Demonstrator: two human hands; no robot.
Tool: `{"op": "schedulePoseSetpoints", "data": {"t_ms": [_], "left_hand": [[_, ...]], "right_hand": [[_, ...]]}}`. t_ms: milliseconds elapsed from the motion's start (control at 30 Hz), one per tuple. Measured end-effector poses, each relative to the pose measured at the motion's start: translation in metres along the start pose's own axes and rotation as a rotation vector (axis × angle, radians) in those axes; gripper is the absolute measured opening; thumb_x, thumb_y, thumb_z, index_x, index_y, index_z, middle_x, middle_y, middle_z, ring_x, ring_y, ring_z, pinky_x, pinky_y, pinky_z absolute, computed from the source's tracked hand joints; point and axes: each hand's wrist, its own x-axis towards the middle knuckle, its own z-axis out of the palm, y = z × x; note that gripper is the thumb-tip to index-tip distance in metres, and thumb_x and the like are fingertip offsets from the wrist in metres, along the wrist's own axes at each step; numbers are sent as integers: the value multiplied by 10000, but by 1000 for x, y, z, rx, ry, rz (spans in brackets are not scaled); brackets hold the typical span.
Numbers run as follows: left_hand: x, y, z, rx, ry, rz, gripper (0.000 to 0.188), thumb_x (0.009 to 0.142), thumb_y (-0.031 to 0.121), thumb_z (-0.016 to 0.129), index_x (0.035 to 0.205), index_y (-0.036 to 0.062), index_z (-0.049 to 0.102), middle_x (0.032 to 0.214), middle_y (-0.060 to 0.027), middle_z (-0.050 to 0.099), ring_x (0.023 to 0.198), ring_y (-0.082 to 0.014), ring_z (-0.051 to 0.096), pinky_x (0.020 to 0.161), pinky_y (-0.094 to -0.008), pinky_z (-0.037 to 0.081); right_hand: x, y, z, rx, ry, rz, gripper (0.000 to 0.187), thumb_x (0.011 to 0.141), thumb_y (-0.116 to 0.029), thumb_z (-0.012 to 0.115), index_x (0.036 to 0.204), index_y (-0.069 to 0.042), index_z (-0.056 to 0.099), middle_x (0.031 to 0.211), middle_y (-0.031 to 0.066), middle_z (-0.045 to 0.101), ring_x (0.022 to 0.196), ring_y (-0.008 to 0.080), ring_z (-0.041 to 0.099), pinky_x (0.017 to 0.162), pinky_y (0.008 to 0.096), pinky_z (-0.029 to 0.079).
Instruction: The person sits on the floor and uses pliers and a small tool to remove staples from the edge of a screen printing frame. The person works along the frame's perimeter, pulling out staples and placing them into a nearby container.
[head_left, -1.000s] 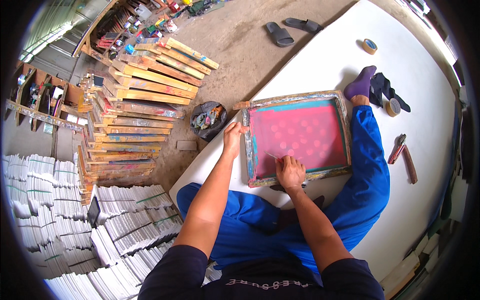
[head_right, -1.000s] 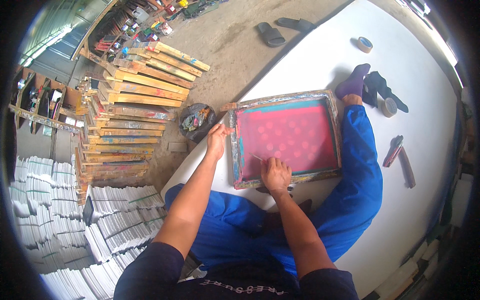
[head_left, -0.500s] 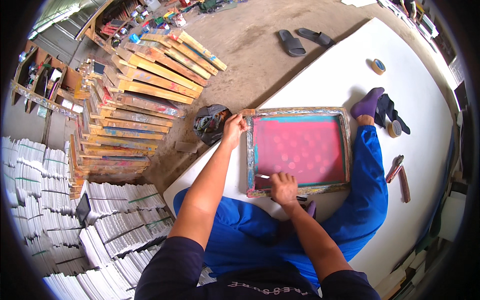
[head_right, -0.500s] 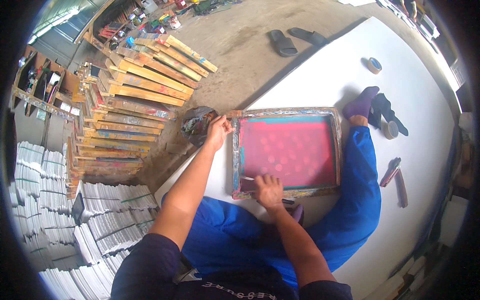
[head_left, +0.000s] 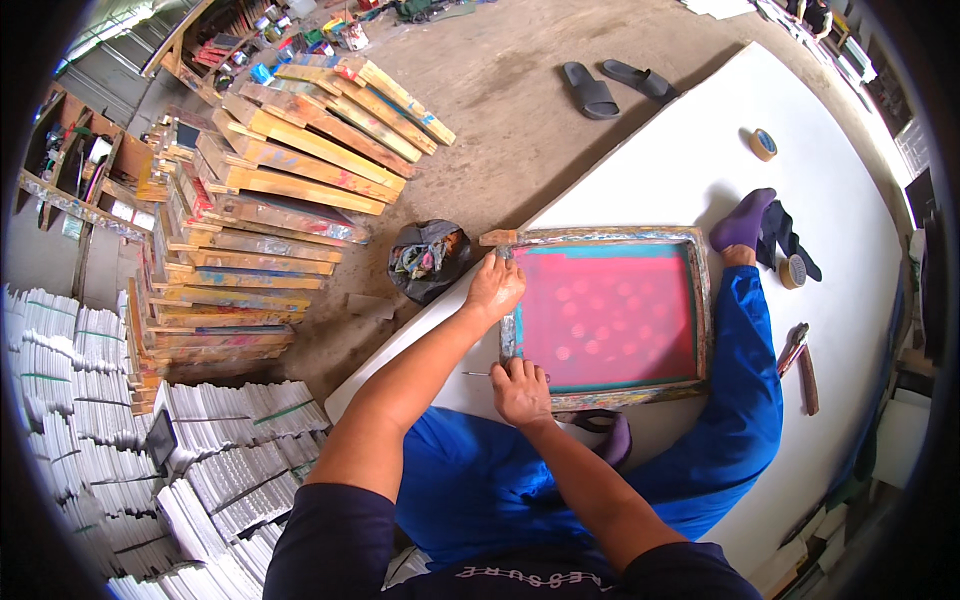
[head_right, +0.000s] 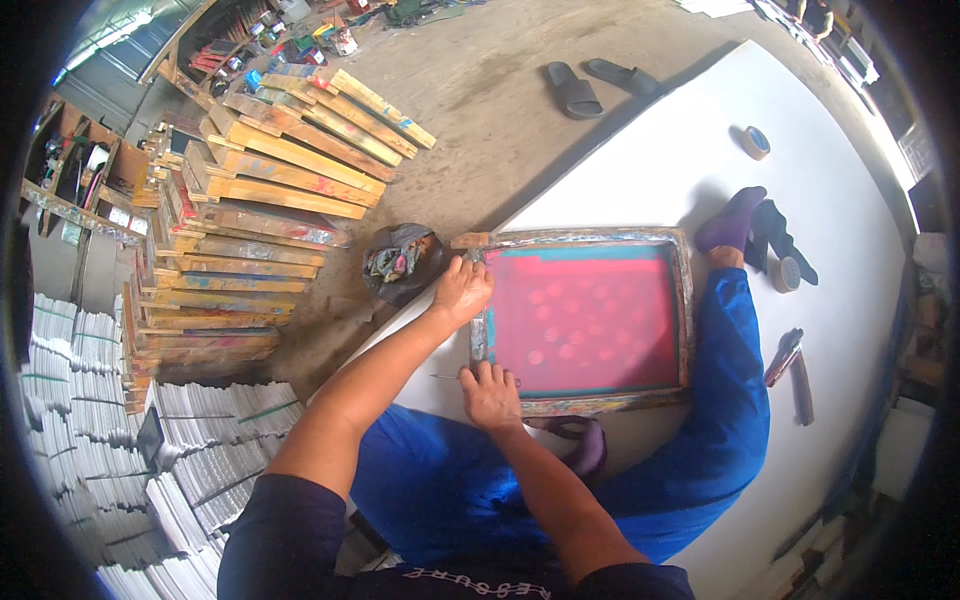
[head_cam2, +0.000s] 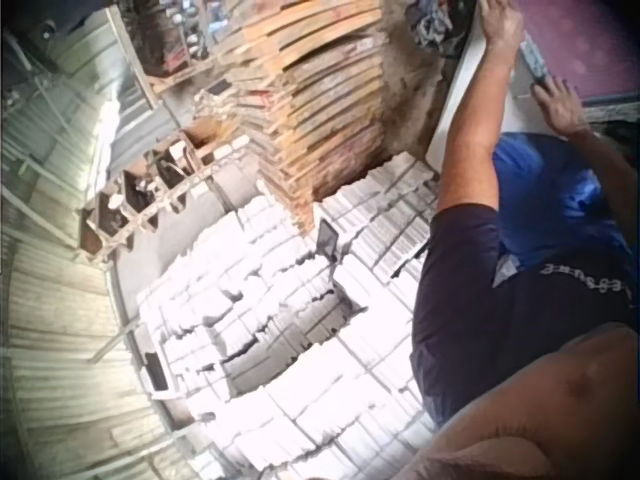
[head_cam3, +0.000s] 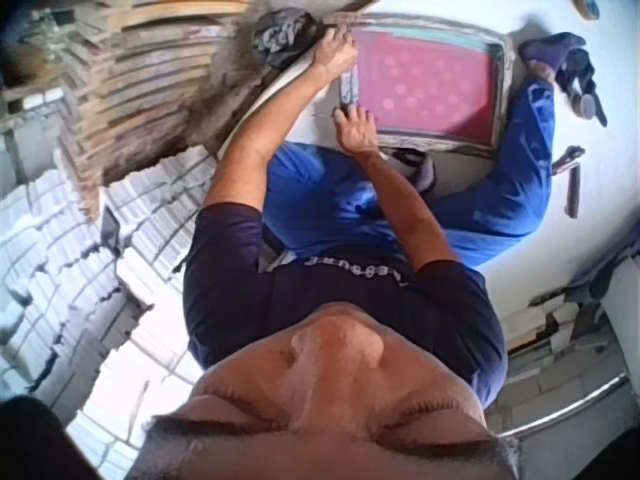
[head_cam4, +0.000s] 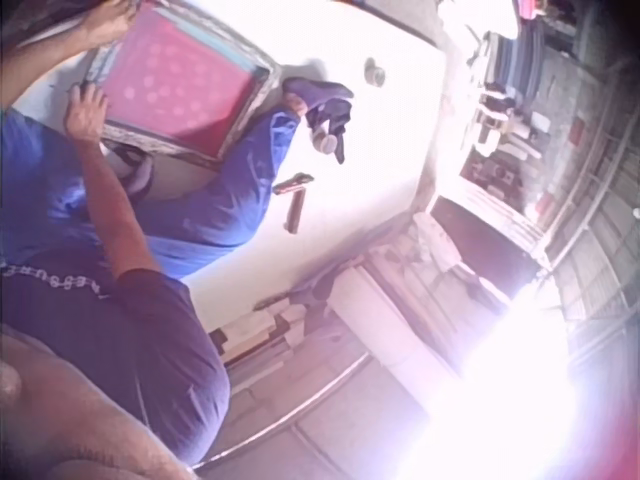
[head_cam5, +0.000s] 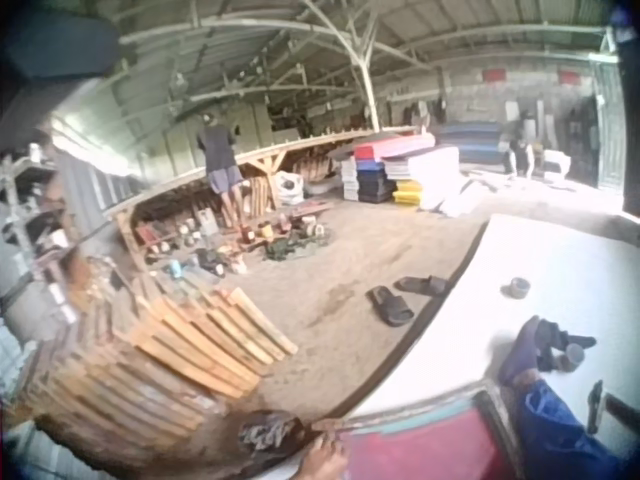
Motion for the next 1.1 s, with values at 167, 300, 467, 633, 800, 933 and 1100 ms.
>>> {"op": "schedulePoseSetpoints", "data": {"t_ms": [167, 300, 467, 633, 800, 933, 1100], "left_hand": [[28, -20, -17, -514, -389, -260, 213, 860, 175, 592, 860, 30, 748, 877, -142, 730, 822, -274, 705, 786, -420, 487], [32, -92, -14, -1680, -139, -852, 305, 980, 313, 620, 836, 47, 654, 688, 12, 560, 630, -104, 480, 576, -282, 392], [10, -108, -42, -1408, -63, -756, 399, 1006, 339, 617, 746, 40, 567, 709, -15, 589, 640, -85, 535, 608, -276, 454], [-46, -105, -31, -655, 196, -637, 306, 854, 326, 774, 689, 79, 698, 857, -60, 683, 888, -237, 584, 828, -396, 440], [-77, -111, -32, -376, 115, -645, 247, 862, 345, 761, 809, 106, 796, 1033, 18, 679, 1089, -215, 519, 932, -402, 371], [-83, -113, -20, -186, 53, -636, 322, 908, 345, 687, 798, 62, 792, 1016, -61, 656, 1073, -258, 538, 929, -417, 411], [-89, -115, -19, -182, -14, -670, 295, 860, 362, 727, 824, 76, 790, 1004, -64, 619, 1049, -272, 536, 874, -431, 436]], "right_hand": [[-1, 3, -3, 22, -43, 26, 240, 867, -192, 579, 1101, -154, 612, 975, 109, 557, 937, 321, 577, 793, 476, 472], [4, -1, -7, 25, -92, 40, 195, 880, -191, 575, 1065, -144, 611, 985, 117, 560, 952, 334, 579, 809, 487, 479], [5, -1, -5, 48, -21, 34, 167, 892, -189, 569, 1046, -135, 608, 988, 123, 562, 941, 340, 586, 811, 491, 484], [4, -2, 1, 45, -4, 38, 162, 889, -198, 579, 1035, -131, 604, 988, 122, 571, 928, 349, 595, 799, 502, 487], [1, -1, 0, 72, 33, 20, 223, 899, -242, 618, 1085, -120, 603, 977, 114, 580, 915, 335, 598, 799, 467, 486], [0, 3, -5, 229, 160, 47, 265, 887, -240, 672, 1104, -101, 613, 943, 118, 586, 885, 329, 605, 781, 453, 474], [-3, 21, -14, 275, 303, 127, 199, 858, -208, 680, 1009, -94, 621, 914, 123, 580, 857, 336, 596, 717, 457, 447]]}}
